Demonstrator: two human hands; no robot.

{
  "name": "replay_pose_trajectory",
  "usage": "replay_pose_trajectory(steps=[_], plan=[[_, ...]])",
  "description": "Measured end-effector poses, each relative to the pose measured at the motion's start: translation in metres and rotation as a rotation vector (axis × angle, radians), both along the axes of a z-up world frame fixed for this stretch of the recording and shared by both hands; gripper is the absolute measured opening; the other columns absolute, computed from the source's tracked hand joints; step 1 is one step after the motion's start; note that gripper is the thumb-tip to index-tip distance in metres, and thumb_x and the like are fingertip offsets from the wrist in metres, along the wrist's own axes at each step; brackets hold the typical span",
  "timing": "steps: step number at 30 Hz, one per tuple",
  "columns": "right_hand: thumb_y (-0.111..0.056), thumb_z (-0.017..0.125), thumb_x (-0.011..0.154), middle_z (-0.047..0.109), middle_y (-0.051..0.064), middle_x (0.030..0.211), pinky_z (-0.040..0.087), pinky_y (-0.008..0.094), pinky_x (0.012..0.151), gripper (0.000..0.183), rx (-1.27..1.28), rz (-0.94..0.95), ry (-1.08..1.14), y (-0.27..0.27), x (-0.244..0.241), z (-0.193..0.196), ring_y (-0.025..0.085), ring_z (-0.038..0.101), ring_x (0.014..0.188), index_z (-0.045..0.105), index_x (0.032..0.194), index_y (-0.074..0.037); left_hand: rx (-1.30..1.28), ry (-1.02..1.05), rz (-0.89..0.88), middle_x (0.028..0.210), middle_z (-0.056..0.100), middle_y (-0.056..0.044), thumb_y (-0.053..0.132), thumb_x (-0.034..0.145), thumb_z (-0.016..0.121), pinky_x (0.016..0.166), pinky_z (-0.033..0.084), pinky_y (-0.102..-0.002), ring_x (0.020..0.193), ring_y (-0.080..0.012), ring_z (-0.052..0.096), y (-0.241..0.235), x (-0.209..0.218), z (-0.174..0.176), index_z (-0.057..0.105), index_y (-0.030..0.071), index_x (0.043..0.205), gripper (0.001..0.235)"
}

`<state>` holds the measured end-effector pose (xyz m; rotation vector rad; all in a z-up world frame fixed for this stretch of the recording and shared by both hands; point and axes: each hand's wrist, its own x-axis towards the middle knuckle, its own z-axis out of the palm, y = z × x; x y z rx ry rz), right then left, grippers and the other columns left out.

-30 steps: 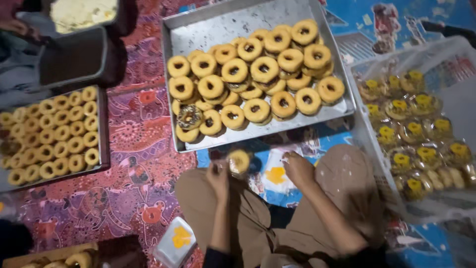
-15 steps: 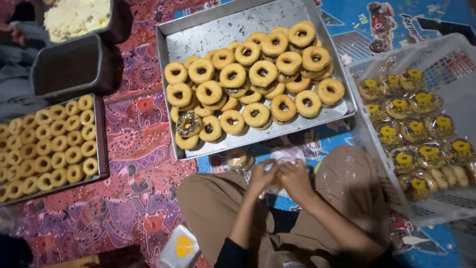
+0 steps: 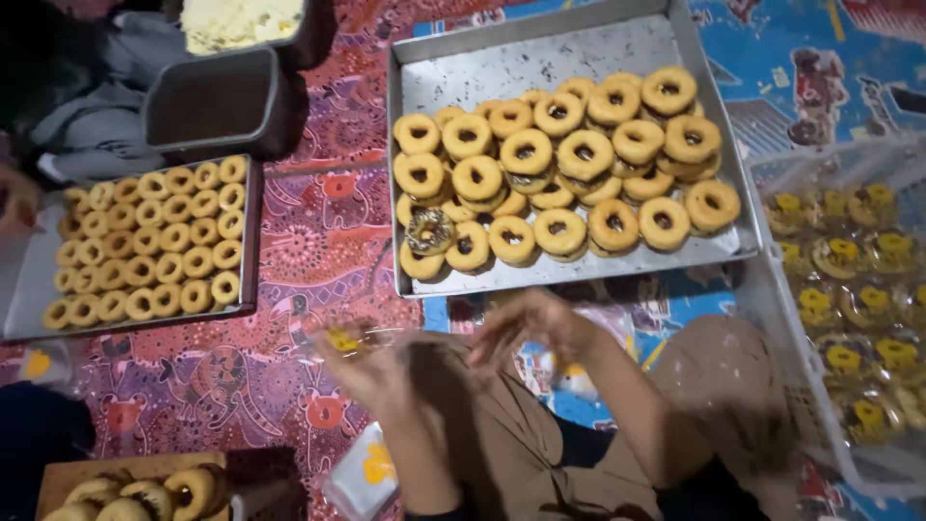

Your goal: The person sits on the floor and repeatedly picks donuts from a metal tray, places them into small plastic bags, and sets the filled bags into a white crate. Another person is visible in the background working with donuts and toppings.

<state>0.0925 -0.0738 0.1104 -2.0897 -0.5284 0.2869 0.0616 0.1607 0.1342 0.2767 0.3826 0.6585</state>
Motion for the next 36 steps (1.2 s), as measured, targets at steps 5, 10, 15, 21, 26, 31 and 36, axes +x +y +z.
replay_pose_trajectory(steps=[5,10,15,21,26,31,36], plan=[[-0.063,0.081,0.076,0.072,0.012,0.109,0.056,0.046,0.082,0.067,-0.334,-0.386,-0.170,0.047,0.073,-0.015,0.032,0.070,0.098,0.074,0.121,-0.014,0.410,0.145,0.176,0.112,0.069,-0.014,0.028,0.107,0.062,0.084,0.053,-0.032,0.096,-0.0238,0.066,0.060,0.008,-0.010,0.063,0.007,0.114,0.022],[-0.058,0.090,0.061,0.064,0.016,0.111,0.055,0.046,0.079,0.085,-0.337,-0.542,-0.506,0.102,0.093,-0.049,0.036,0.065,0.102,0.064,0.123,-0.006,0.144,0.104,-0.022,0.129,0.059,-0.020,0.036,0.097,0.061,0.108,0.049,-0.047,0.124,-0.0321,0.059,0.045,0.031,-0.028,0.061,0.013,0.123,0.035],[-0.040,0.090,0.068,0.069,0.011,0.104,0.055,0.041,0.073,0.060,-0.070,-0.600,-0.464,0.090,0.069,-0.032,0.030,0.067,0.087,0.070,0.113,-0.007,-0.321,0.091,-0.134,0.136,0.053,-0.027,0.036,0.098,0.054,0.107,0.049,-0.057,0.128,-0.0398,0.056,0.040,0.059,-0.049,0.057,0.012,0.123,0.035],[-0.024,0.088,0.065,0.069,0.006,0.080,0.052,0.033,0.058,0.041,0.127,-0.585,-0.253,0.062,-0.041,0.033,0.021,0.063,0.063,0.076,0.099,-0.005,-0.562,0.012,-0.191,0.135,0.051,-0.028,0.039,0.102,0.046,0.107,0.046,-0.062,0.132,-0.0426,0.052,0.002,0.062,-0.077,0.052,0.008,0.122,0.037],[-0.020,0.089,0.063,0.066,0.014,0.086,0.053,0.039,0.072,0.043,-0.075,-0.517,-0.583,0.064,-0.056,0.059,0.032,0.064,0.083,0.075,0.099,-0.002,-0.287,-0.455,-0.441,0.149,0.048,-0.021,0.039,0.101,0.053,0.119,0.039,-0.057,0.141,-0.0359,0.047,-0.059,0.030,-0.070,0.051,0.010,0.138,0.047],[-0.005,0.074,0.079,0.067,0.016,0.106,0.057,0.036,0.080,0.051,0.346,-0.256,-0.326,0.055,-0.054,0.053,0.029,0.069,0.093,0.067,0.129,0.001,0.090,-0.275,-0.500,0.158,0.045,-0.016,0.035,0.101,0.052,0.120,0.035,-0.051,0.144,-0.0313,0.045,-0.071,0.010,-0.063,0.044,0.015,0.153,0.057],[-0.005,0.079,0.086,0.075,0.011,0.101,0.061,0.032,0.081,0.020,0.388,-0.472,-0.498,0.031,-0.077,0.042,0.023,0.076,0.091,0.074,0.105,-0.003,0.231,0.026,-0.495,0.143,0.054,-0.015,0.014,0.103,0.051,0.108,0.040,-0.051,0.125,-0.0338,0.057,-0.097,-0.027,-0.067,0.041,0.021,0.144,0.043]])
